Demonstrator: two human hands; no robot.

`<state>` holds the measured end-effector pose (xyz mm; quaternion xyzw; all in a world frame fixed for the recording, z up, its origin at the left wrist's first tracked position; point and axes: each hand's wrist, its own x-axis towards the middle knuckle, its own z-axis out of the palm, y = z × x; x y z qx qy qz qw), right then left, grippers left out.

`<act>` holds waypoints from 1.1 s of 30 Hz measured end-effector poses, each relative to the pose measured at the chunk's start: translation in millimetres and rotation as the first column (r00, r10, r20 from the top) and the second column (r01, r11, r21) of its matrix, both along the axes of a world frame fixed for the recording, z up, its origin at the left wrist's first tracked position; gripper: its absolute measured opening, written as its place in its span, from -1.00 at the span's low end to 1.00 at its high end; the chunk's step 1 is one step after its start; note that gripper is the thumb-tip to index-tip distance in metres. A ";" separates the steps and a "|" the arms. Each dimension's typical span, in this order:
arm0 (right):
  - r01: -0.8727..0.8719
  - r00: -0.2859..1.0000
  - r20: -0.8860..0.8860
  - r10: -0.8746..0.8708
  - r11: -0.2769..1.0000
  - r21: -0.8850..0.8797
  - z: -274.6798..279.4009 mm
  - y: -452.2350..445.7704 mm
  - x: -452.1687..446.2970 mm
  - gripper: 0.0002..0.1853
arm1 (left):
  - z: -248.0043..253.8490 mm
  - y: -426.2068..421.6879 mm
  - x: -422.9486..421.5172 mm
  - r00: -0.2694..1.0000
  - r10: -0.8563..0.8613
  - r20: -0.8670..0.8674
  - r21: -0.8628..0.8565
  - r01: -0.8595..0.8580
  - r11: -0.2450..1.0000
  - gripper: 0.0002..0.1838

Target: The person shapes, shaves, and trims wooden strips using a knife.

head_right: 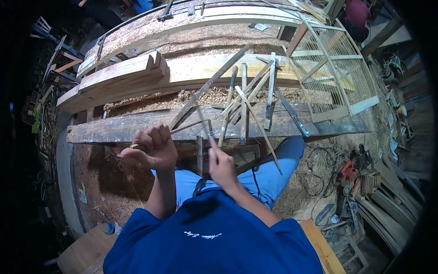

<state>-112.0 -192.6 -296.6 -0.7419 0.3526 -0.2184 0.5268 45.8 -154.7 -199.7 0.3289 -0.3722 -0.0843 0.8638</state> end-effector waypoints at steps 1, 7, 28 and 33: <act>0.053 0.997 -0.051 -0.049 0.995 0.084 -26.5 -3.9 -4.9 -0.54 | -0.9 -0.7 1.7 0.999 -0.020 0.031 -0.015 0.021 1.000 -0.21; 0.031 0.958 0.287 0.020 0.985 -0.170 0.9 1.9 3.9 -0.53 | -2.8 -7.5 -1.4 0.998 -0.018 0.054 -0.046 0.021 0.999 -0.21; -0.032 0.999 0.029 0.030 0.997 0.067 -6.2 0.6 -8.7 -0.55 | -9.7 9.3 2.1 0.999 -0.007 0.050 -0.079 0.011 0.997 -0.22; 0.010 0.996 -0.087 0.001 0.992 0.123 -26.8 -20.9 -18.1 -0.56 | -8.8 16.3 6.3 0.999 -0.033 0.039 -0.071 0.035 0.997 -0.22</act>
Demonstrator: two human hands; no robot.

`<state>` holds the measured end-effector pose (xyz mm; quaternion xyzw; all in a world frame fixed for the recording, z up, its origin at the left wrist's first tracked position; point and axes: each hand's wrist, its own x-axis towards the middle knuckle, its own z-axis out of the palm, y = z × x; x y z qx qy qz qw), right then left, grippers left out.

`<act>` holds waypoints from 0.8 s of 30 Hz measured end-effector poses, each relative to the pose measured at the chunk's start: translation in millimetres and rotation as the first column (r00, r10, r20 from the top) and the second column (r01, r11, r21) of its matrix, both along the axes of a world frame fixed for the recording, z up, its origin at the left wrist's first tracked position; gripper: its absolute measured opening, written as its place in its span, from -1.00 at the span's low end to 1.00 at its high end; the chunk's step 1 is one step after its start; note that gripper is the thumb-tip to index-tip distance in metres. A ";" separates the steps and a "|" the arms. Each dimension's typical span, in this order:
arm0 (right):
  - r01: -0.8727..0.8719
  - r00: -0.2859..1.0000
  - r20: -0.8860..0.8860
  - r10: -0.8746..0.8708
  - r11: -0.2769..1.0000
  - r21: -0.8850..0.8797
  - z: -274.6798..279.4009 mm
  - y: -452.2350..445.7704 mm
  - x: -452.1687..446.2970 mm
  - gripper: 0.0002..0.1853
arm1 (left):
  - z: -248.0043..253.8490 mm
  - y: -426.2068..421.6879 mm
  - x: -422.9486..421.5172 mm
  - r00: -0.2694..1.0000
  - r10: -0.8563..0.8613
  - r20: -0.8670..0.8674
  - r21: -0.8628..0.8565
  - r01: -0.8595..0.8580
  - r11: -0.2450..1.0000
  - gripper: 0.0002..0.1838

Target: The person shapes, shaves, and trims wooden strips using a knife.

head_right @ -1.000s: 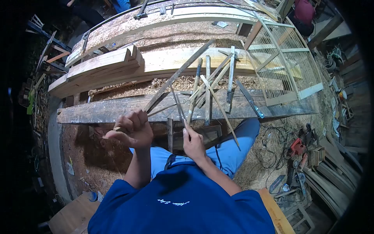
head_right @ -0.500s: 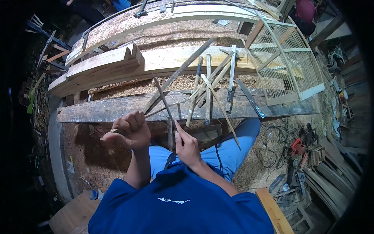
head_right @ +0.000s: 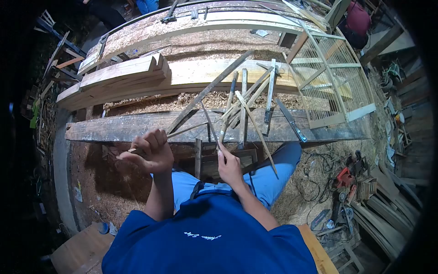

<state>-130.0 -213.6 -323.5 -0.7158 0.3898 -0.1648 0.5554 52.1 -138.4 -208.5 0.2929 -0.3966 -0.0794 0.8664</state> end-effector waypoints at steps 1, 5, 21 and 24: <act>0.002 1.000 0.000 -0.002 0.999 0.052 2.9 -3.1 -0.2 -0.56 | 0.7 2.3 2.4 0.998 0.014 -0.067 0.004 -0.013 1.000 -0.23; 0.141 0.985 0.090 -0.144 0.989 0.045 -3.6 2.6 -2.7 -0.63 | 17.5 13.0 20.8 0.930 0.060 -0.362 -0.071 -0.091 0.993 -0.26; 0.283 0.843 0.429 -0.324 0.946 0.158 79.7 -69.2 5.3 -0.76 | 7.9 45.6 70.4 0.740 -0.106 -0.664 -0.268 -0.103 0.958 -0.38; 0.235 0.828 0.475 -0.297 0.954 0.186 89.1 -70.3 10.0 -0.75 | 5.7 45.7 70.8 0.720 -0.168 -0.674 -0.315 -0.074 0.946 -0.39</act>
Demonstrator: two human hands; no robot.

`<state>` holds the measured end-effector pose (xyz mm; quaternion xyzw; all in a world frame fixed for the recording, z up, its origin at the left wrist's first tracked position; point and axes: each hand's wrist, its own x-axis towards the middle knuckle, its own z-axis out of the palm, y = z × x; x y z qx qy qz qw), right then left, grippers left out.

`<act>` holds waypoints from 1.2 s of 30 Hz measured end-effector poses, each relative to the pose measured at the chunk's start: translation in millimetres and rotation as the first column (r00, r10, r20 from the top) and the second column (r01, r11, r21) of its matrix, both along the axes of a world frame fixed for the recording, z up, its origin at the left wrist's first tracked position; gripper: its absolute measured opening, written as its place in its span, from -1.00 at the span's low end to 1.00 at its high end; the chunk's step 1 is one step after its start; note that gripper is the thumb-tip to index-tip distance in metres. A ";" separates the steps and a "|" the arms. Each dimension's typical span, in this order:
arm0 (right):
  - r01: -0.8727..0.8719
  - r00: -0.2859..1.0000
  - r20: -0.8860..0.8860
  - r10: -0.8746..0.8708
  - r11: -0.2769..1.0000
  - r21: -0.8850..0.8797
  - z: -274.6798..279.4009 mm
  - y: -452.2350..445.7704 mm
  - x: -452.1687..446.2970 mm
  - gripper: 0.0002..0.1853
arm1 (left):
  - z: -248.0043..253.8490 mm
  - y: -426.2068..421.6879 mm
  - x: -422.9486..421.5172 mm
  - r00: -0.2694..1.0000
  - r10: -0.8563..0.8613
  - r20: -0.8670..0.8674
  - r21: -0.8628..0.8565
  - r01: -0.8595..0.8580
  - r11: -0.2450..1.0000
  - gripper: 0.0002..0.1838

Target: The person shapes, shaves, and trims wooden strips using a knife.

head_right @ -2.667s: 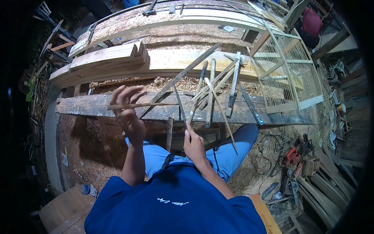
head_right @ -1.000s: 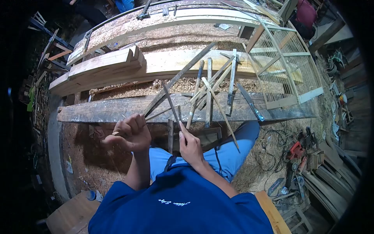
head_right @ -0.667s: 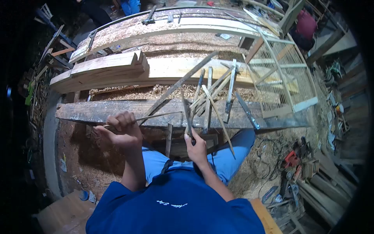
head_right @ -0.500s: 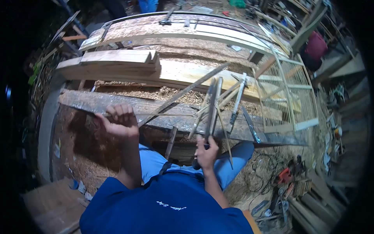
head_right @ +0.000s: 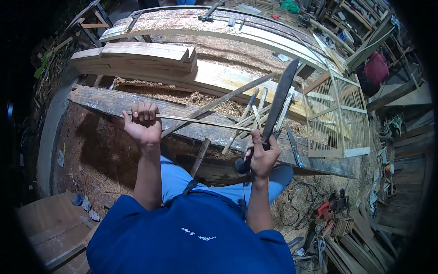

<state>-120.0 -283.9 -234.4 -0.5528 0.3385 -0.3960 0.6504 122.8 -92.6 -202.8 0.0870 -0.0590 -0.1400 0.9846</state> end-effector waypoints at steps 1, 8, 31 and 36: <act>0.002 1.000 0.001 -0.002 1.000 -0.002 2.6 0.1 1.4 -0.75 | 0.2 -0.4 -0.5 1.000 -0.001 -0.015 -0.011 0.000 1.000 -0.39; 0.018 1.000 0.020 -0.018 1.000 -0.020 7.8 4.1 6.6 -0.83 | -5.6 -0.7 -3.2 0.993 -0.086 0.079 -0.076 0.092 0.993 -0.38; 0.235 0.971 0.036 -0.238 0.970 0.055 4.7 -3.9 -3.5 -0.85 | -24.8 12.4 -17.2 0.994 -0.058 0.087 0.586 -0.004 0.810 -0.76; 0.211 0.976 0.048 -0.214 0.976 0.058 0.8 -4.1 -3.7 -0.84 | -21.9 11.9 -17.3 0.987 -0.060 0.150 0.589 -0.040 0.807 -0.81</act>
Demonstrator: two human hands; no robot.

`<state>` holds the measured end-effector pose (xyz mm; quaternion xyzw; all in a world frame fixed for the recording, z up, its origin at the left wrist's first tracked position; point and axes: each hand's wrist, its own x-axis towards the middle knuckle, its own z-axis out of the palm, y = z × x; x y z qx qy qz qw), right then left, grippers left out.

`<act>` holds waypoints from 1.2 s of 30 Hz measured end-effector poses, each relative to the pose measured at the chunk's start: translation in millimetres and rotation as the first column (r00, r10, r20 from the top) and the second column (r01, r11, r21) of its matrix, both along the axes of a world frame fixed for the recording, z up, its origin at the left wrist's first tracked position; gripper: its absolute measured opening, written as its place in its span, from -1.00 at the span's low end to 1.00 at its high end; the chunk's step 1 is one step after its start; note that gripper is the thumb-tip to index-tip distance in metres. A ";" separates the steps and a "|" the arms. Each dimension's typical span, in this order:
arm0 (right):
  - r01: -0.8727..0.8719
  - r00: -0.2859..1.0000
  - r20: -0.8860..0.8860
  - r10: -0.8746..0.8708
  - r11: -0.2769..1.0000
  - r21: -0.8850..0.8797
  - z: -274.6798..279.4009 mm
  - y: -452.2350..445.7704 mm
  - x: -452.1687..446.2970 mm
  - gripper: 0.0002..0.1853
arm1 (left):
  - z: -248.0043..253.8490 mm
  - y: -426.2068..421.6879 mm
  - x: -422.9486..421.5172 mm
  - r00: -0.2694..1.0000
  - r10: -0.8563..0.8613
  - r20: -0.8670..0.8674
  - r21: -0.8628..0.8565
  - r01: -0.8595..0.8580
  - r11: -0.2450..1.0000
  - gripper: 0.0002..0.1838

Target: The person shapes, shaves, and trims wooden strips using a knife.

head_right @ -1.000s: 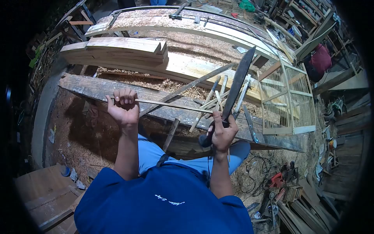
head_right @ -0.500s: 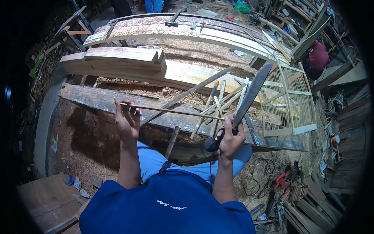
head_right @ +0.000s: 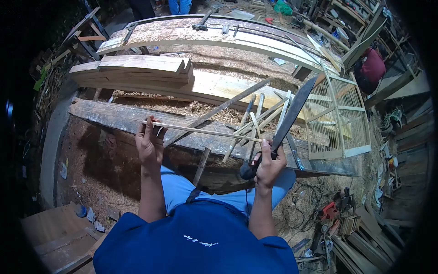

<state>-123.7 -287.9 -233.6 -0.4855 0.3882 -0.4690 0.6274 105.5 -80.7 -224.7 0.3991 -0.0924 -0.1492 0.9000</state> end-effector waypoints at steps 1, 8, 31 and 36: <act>-0.009 1.000 -0.010 0.009 1.000 -0.004 -1.3 -1.5 -1.8 -0.84 | 1.2 -0.1 -0.9 1.000 -0.006 0.000 0.001 0.006 1.000 -0.81; -0.121 0.990 -0.082 0.114 0.990 -0.075 -16.0 0.1 -6.2 -0.74 | 5.0 5.3 0.5 0.998 0.017 0.056 -0.028 -0.015 0.999 -0.74; -0.574 0.817 -0.202 0.541 0.797 -0.189 -39.1 102.1 9.3 -0.53 | 52.7 -15.1 -40.8 0.649 -0.057 0.759 0.399 -0.394 0.828 -0.94; -0.483 0.836 -0.388 0.388 0.856 -0.183 -56.8 102.9 5.6 -0.55 | 58.5 -17.5 -54.8 0.628 -0.055 0.777 0.429 -0.462 0.776 -0.93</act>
